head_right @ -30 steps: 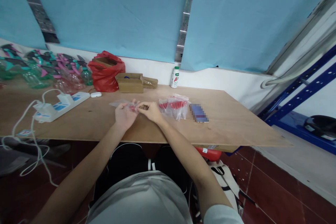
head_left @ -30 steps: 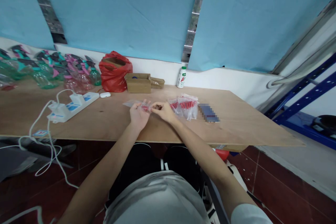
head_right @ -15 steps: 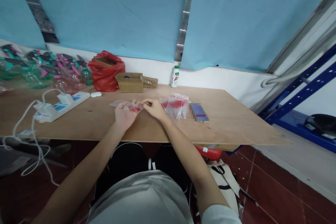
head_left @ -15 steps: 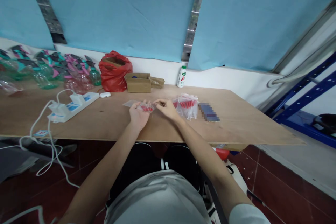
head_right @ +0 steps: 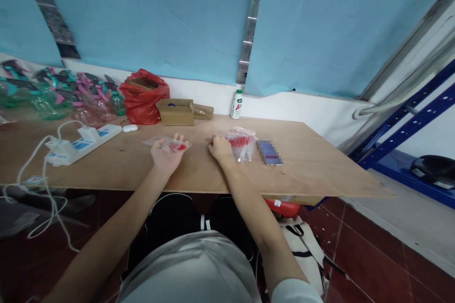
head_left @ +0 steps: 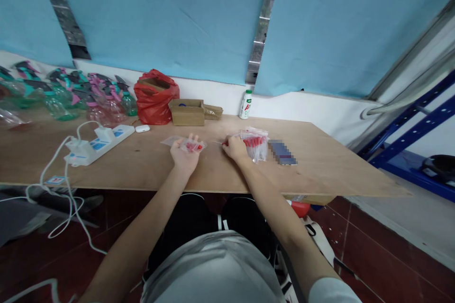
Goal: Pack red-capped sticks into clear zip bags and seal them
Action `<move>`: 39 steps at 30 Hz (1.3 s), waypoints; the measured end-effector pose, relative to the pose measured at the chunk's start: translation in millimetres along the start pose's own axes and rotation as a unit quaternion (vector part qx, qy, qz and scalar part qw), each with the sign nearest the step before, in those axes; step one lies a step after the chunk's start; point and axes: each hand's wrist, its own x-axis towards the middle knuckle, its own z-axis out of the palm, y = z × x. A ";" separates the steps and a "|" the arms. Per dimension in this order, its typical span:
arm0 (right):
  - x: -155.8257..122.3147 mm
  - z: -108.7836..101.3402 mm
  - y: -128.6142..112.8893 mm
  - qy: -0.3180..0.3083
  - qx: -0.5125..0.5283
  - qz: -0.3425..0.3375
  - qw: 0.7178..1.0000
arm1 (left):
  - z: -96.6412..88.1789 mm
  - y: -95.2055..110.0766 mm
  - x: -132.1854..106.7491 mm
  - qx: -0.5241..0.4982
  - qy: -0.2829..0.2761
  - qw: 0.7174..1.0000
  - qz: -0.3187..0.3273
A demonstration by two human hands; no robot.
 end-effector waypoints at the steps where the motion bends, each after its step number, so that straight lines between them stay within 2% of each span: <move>1: 1.3 -1.1 -0.3 0.017 0.032 -0.007 0.999 | -0.5 0.6 0.1 -0.005 -0.003 1.000 0.008; 3: 3.1 -4.3 -1.3 0.054 0.144 -0.040 0.987 | -1.2 1.8 0.2 -0.016 -0.009 1.000 0.025; 5: 3.1 -7.6 -3.0 0.072 0.276 -0.087 0.955 | -1.1 3.1 0.2 -0.028 -0.007 0.999 0.039; 7: 1.4 -9.9 -5.7 0.061 0.366 -0.123 0.920 | -0.8 4.4 0.1 -0.038 -0.002 0.998 0.052; 10: -2.6 -11.6 -10.8 0.034 0.436 -0.147 0.887 | -0.8 5.9 -0.3 -0.045 0.002 0.997 0.065; 12: -5.4 -12.3 -13.9 0.017 0.456 -0.154 0.876 | -1.6 6.3 -0.4 -0.044 0.004 0.997 0.069; 17: -9.8 -15.1 -18.8 -0.003 0.459 -0.163 0.873 | -3.3 5.3 1.2 -0.038 0.004 0.997 0.070; 21: -10.0 -18.8 -18.6 0.034 0.493 -0.167 0.853 | -2.8 5.1 3.8 -0.045 0.014 0.996 0.077; 24: -9.4 -18.8 -16.7 0.047 0.492 -0.167 0.853 | -2.6 5.4 4.9 -0.055 0.016 0.996 0.075; 26: -9.7 -16.2 -16.6 0.027 0.494 -0.170 0.853 | -2.7 5.1 4.5 -0.054 0.013 0.996 0.075; 32: -17.8 -5.1 -27.5 -0.092 0.464 -0.200 0.858 | -0.9 2.4 0.4 -0.039 -0.004 0.997 0.064; 35: -22.8 -2.8 -34.0 -0.104 0.436 -0.209 0.869 | 0.7 1.3 -0.5 -0.038 0.003 0.997 0.066; 39: -24.6 2.0 -38.4 -0.087 0.443 -0.204 0.869 | 3.4 -0.8 -3.0 -0.022 -0.008 0.999 0.046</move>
